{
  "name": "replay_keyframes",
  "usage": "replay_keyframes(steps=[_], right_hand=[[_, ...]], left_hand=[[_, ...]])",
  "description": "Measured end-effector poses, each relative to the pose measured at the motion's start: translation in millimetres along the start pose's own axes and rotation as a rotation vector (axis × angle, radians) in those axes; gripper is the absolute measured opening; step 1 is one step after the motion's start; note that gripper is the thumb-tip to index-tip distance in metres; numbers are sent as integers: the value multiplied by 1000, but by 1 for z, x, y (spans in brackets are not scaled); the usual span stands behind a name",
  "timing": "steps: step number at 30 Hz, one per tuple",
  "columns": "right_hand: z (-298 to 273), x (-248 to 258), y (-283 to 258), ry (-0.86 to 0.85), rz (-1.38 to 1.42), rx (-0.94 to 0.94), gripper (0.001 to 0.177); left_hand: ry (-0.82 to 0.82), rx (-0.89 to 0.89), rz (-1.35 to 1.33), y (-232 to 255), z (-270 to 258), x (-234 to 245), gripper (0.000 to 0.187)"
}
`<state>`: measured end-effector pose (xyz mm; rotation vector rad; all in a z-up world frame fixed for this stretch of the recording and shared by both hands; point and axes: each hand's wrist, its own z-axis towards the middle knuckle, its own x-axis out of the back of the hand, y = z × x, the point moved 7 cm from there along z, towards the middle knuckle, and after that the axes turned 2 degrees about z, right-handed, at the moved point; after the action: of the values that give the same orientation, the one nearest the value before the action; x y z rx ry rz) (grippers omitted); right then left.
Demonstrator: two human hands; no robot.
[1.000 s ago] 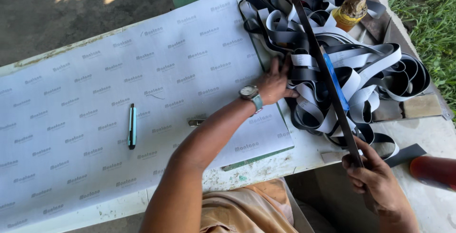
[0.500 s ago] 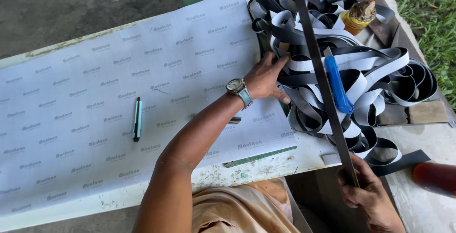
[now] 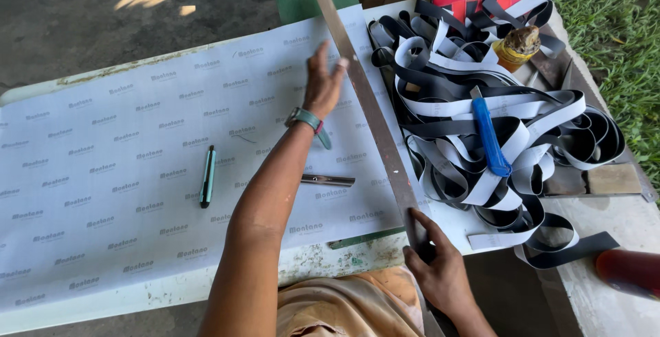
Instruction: The person uses a metal ruler and a utility knife to cut a large sheet of white foam into strips. They repeatedly align the ruler, score the foam, and remove the cut strips, which accumulate on the right side of the work surface.
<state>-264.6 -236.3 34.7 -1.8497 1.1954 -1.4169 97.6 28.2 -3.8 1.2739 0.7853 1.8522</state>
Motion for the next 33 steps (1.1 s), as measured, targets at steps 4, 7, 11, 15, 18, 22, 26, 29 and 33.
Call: replay_keyframes(steps=[4, 7, 11, 15, 18, 22, 26, 29, 33], right_hand=[[7, -7, -33, 30, -105, 204, 68], [17, -12, -31, -2, -169, 104, 69], [26, -17, -36, -30, -243, 141, 71], [27, -6, -34, -120, -411, 75, 82], [27, 26, -25, -102, -579, -175, 74], [43, 53, -57, 167, -313, 170, 50], [60, 42, -77, 235, -332, 422, 40], [66, 55, -86, 330, -351, 503, 34], [73, 91, -92, 539, -471, 493, 30]], left_hand=[[-378, -25, 375, 4, -8, -34, 93], [-500, -61, 530, 8, 1, -36, 101], [-616, 19, 635, -10, 12, -43, 100], [-505, -135, 564, -16, 17, -53, 100], [-434, -116, 471, -22, 19, -47, 108], [-437, -95, 417, -24, 20, -38, 129], [-492, -141, 464, -22, 16, -35, 144], [-504, -94, 457, -22, 20, -40, 142], [-549, -53, 467, -21, 27, -47, 142]])
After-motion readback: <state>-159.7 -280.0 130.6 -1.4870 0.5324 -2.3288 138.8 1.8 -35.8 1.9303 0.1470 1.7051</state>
